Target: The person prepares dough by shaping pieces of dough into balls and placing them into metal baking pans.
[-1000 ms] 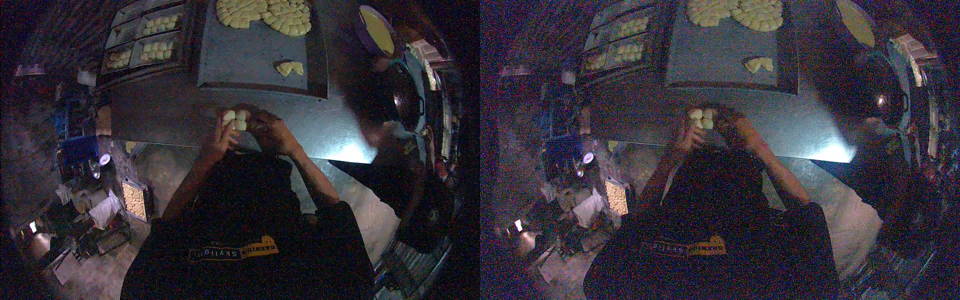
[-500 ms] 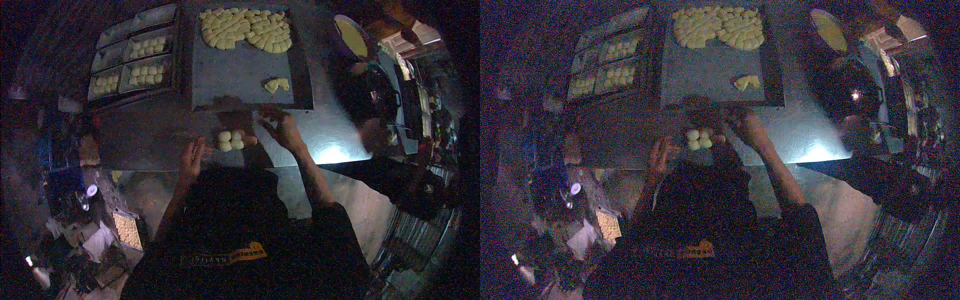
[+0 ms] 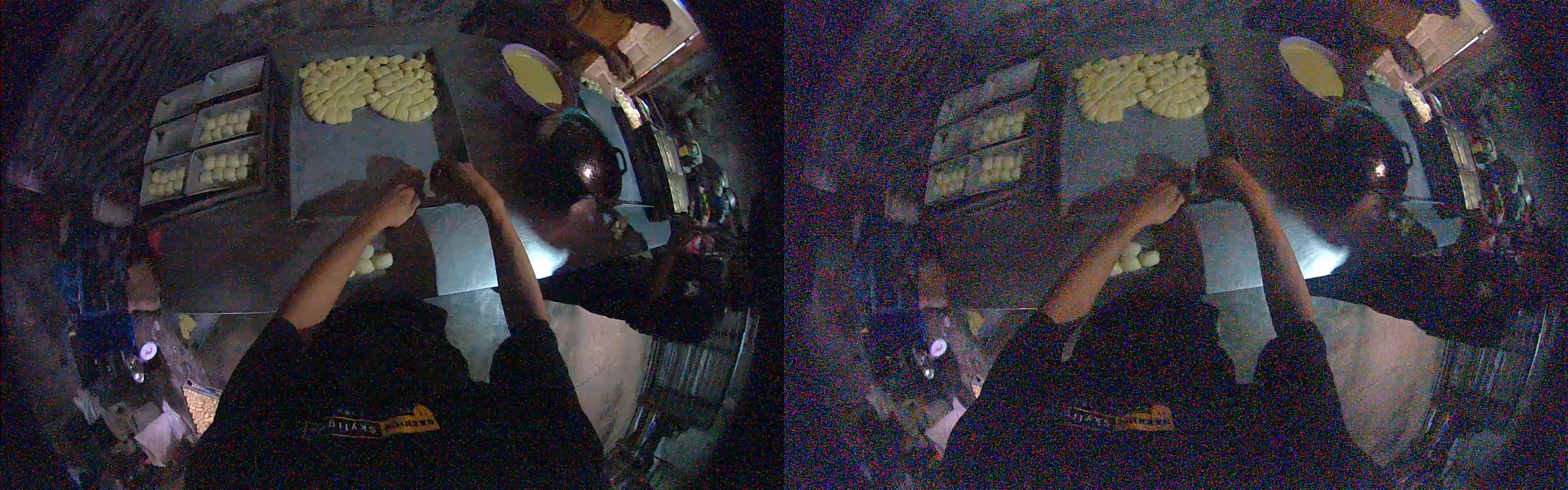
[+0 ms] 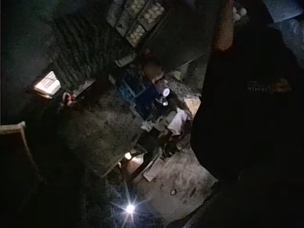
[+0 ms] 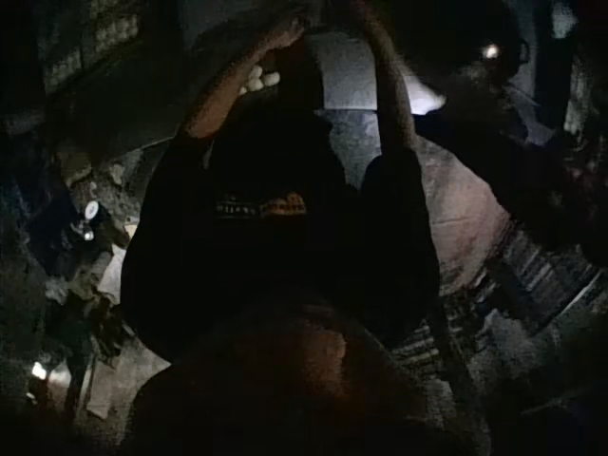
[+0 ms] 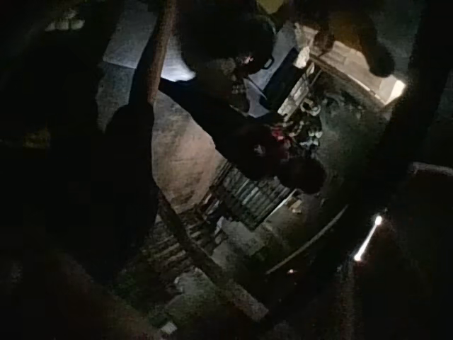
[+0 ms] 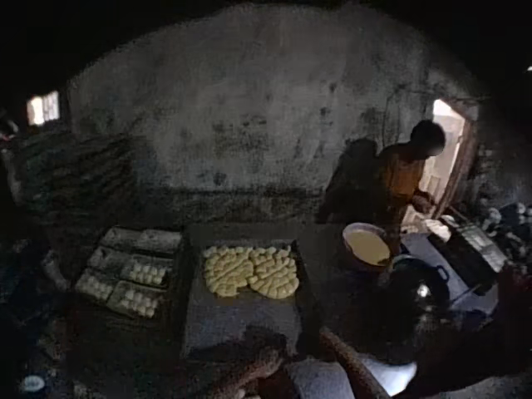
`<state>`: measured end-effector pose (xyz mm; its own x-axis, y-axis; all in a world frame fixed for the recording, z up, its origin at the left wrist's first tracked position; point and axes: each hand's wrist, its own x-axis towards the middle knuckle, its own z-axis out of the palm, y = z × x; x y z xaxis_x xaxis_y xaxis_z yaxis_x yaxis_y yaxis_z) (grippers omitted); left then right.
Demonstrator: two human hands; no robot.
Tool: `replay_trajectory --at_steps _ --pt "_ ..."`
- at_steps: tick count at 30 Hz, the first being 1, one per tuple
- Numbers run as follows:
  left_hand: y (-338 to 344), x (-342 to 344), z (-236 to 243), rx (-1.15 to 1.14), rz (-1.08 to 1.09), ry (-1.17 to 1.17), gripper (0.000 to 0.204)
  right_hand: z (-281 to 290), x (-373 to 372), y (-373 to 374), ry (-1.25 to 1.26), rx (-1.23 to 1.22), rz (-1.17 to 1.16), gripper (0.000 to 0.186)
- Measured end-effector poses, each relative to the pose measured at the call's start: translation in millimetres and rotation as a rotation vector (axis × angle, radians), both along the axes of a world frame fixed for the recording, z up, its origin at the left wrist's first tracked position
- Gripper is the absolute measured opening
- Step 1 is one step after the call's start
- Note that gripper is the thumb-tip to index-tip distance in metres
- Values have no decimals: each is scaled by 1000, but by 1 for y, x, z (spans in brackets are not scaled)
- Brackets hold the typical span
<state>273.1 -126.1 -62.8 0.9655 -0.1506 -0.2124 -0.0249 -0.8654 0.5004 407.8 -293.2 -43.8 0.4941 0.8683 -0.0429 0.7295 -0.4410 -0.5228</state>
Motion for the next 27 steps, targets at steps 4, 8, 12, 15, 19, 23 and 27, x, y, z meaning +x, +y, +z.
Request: replay_trajectory --at_steps 4,8,12,15,19,23,27 --pt "4 -11 -43 -165 218 -511 34 49 -40 -58 567 348 -61 36" --pt "-67 -36 32 -1076 508 -229 30 69 -102 -88 523 647 -468 28" --pt "-108 -54 30 -1409 433 -245 26 39 -122 -101 -168 465 -522 34" --pt "-126 -51 30 -1160 429 -341 25 30 -123 -108 310 725 -744 32" --pt "-148 -53 30 -1347 578 -302 30 52 -124 -141 72 485 -503 35" --pt "-148 -47 59 -749 111 -546 40 76 -128 -149 412 578 -689 35" --pt "-144 -35 69 -231 -418 -917 42 23 -148 -171 569 826 -429 24"
